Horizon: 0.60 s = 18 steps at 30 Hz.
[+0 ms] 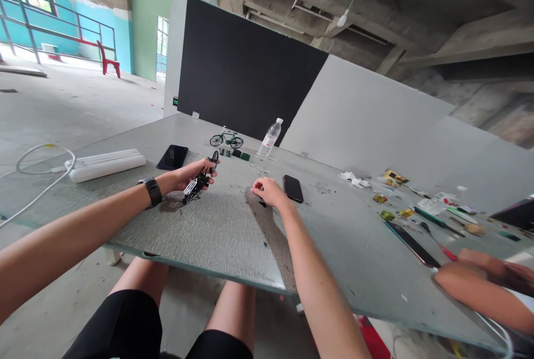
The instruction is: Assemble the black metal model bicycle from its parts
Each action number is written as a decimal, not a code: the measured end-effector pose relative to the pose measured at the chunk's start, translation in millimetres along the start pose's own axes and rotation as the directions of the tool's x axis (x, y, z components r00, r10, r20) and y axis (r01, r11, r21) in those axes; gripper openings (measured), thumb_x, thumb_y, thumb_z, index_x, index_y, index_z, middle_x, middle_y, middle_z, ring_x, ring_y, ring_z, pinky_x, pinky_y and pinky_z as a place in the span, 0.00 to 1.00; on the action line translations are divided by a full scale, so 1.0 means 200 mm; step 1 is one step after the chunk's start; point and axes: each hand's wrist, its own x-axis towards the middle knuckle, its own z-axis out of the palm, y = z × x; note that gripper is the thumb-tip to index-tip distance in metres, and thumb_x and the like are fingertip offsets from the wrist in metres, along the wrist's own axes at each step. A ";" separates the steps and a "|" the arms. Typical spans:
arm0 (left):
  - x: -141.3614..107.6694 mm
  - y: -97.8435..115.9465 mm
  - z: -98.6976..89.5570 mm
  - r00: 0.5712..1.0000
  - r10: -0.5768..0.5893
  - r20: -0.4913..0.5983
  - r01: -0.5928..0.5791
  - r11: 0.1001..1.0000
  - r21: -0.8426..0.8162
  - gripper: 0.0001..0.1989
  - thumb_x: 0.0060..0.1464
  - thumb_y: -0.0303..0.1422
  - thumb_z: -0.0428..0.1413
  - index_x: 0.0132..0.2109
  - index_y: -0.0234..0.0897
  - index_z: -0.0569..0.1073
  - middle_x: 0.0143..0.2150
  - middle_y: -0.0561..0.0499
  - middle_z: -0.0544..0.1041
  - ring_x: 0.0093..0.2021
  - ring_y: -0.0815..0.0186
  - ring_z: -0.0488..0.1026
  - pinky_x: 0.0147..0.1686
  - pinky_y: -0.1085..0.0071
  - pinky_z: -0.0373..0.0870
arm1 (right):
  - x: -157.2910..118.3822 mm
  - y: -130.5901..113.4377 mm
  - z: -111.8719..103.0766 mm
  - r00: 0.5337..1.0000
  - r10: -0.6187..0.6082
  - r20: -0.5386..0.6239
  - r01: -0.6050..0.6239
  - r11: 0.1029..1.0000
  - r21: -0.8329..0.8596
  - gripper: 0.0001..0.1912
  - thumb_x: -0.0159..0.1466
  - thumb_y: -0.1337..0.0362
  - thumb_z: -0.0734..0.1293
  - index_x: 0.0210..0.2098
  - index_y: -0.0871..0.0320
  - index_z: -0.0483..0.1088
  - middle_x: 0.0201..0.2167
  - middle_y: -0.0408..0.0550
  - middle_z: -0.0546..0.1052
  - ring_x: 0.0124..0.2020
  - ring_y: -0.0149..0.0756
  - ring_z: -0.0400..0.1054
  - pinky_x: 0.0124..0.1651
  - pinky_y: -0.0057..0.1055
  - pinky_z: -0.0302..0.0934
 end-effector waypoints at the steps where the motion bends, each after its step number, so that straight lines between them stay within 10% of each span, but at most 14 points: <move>1: 0.00 0.00 0.01 1.000 0.001 -0.009 -0.001 1.000 0.005 0.23 0.55 0.38 0.59 0.56 0.40 0.63 0.35 0.54 0.66 0.31 0.69 0.68 0.26 0.76 0.66 | 0.00 0.00 0.00 1.000 -0.003 -0.003 0.003 1.000 0.003 0.05 0.65 0.62 0.69 0.33 0.55 0.75 0.36 0.47 0.78 0.39 0.35 0.70 0.41 0.28 0.58; 14: -0.03 0.02 0.03 0.998 0.053 -0.015 -0.052 0.996 0.066 0.25 0.56 0.37 0.60 0.57 0.39 0.61 0.36 0.53 0.66 0.33 0.68 0.68 0.26 0.77 0.66 | 0.01 -0.18 0.07 0.975 -0.132 -0.180 0.141 0.989 0.041 0.08 0.69 0.63 0.64 0.42 0.54 0.75 0.42 0.48 0.77 0.45 0.36 0.69 0.50 0.32 0.59; 18: -0.02 0.01 0.02 0.997 0.075 -0.011 -0.074 0.995 0.074 0.23 0.58 0.37 0.59 0.57 0.40 0.61 0.37 0.53 0.66 0.33 0.68 0.68 0.27 0.76 0.67 | 0.07 -0.22 0.12 0.978 0.008 -0.209 -0.024 0.997 -0.073 0.13 0.70 0.65 0.61 0.51 0.54 0.73 0.51 0.51 0.76 0.53 0.42 0.68 0.56 0.37 0.57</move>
